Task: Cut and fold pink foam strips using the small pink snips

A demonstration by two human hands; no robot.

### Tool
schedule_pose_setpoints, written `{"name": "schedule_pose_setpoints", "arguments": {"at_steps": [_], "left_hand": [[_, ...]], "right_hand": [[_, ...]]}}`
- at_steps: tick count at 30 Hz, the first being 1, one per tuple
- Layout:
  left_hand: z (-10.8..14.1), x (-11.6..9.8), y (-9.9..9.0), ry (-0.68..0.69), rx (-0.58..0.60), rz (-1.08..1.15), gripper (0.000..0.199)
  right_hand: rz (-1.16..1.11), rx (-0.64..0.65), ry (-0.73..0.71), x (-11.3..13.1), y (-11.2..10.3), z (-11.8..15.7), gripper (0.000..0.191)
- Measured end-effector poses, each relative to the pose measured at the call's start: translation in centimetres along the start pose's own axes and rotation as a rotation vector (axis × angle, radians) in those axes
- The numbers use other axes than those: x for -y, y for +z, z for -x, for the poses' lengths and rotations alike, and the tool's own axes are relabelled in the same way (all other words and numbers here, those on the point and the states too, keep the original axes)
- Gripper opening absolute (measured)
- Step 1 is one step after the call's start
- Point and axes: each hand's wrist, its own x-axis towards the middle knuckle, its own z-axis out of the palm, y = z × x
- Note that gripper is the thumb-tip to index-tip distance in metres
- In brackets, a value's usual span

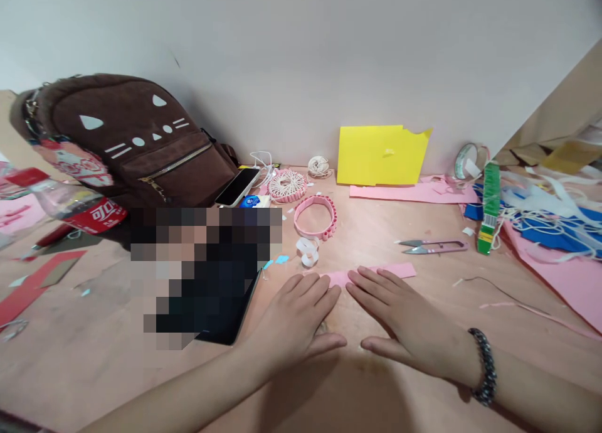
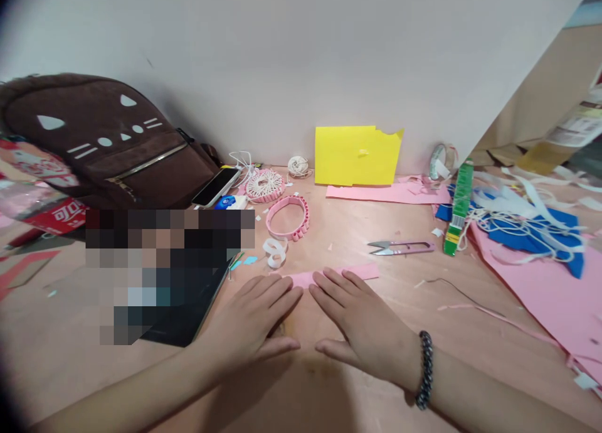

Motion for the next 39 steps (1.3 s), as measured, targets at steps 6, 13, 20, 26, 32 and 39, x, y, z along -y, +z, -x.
{"name": "schedule_pose_setpoints", "arguments": {"at_steps": [6, 13, 20, 26, 32, 39], "left_hand": [[-0.1, 0.3, -0.6, 0.039, 0.04, -0.05, 0.058], [2.0, 1.4, -1.4, 0.04, 0.068, -0.071, 0.063], [4.9, 3.3, -1.2, -0.067, 0.011, -0.043, 0.06], [3.9, 2.3, -2.9, -0.147, -0.049, -0.029, 0.033], [0.6, -1.7, 0.1, 0.003, 0.072, 0.127, 0.083], [0.0, -3.8, 2.0, -0.075, 0.144, 0.248, 0.105]], "right_hand": [[-0.028, 0.029, 0.021, 0.1, -0.5, -0.1, 0.073], [-0.068, 0.024, 0.026, 0.2, -0.7, -0.2, 0.074], [-0.091, 0.024, 0.035, 0.2, -1.0, -0.2, 0.073], [-0.082, 0.039, 0.031, 0.3, -0.9, -0.3, 0.073], [-0.124, -0.21, 0.025, 0.6, -1.8, -0.1, 0.045], [-0.77, -0.185, 0.65, 0.4, -4.4, -3.1, 0.005]]}}
